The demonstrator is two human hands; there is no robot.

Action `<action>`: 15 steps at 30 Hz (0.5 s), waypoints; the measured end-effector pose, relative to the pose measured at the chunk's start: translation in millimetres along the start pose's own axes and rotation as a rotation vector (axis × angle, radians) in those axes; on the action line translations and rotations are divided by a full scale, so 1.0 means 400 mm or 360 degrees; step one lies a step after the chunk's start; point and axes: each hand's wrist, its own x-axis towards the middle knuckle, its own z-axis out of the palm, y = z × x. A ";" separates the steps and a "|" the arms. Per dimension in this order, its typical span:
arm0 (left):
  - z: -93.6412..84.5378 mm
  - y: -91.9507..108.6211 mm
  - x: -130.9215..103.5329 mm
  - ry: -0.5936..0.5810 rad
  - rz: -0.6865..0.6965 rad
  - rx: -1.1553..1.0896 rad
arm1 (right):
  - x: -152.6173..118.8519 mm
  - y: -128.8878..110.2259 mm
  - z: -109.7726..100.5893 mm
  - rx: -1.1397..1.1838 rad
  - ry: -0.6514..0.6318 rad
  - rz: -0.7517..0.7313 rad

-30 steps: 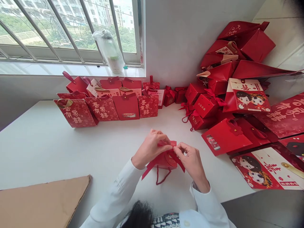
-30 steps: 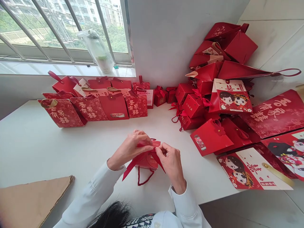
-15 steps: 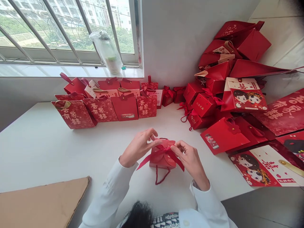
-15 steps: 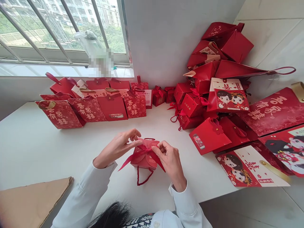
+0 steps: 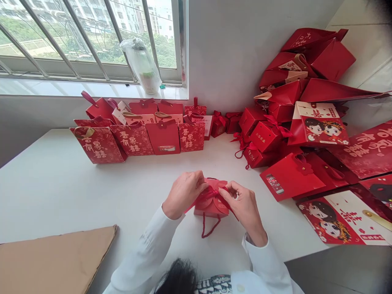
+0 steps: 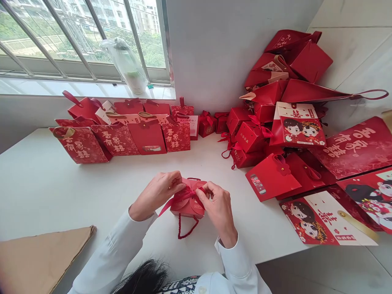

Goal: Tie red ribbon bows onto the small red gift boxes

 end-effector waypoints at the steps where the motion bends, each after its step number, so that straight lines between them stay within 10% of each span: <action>1: -0.002 0.000 0.001 0.0009 0.0012 -0.0019 | -0.001 -0.001 0.000 -0.0007 0.0006 0.0002; 15: 0.003 -0.025 0.018 0.0058 -0.0016 -0.0283 | 0.000 0.010 0.015 0.0110 0.0081 0.0019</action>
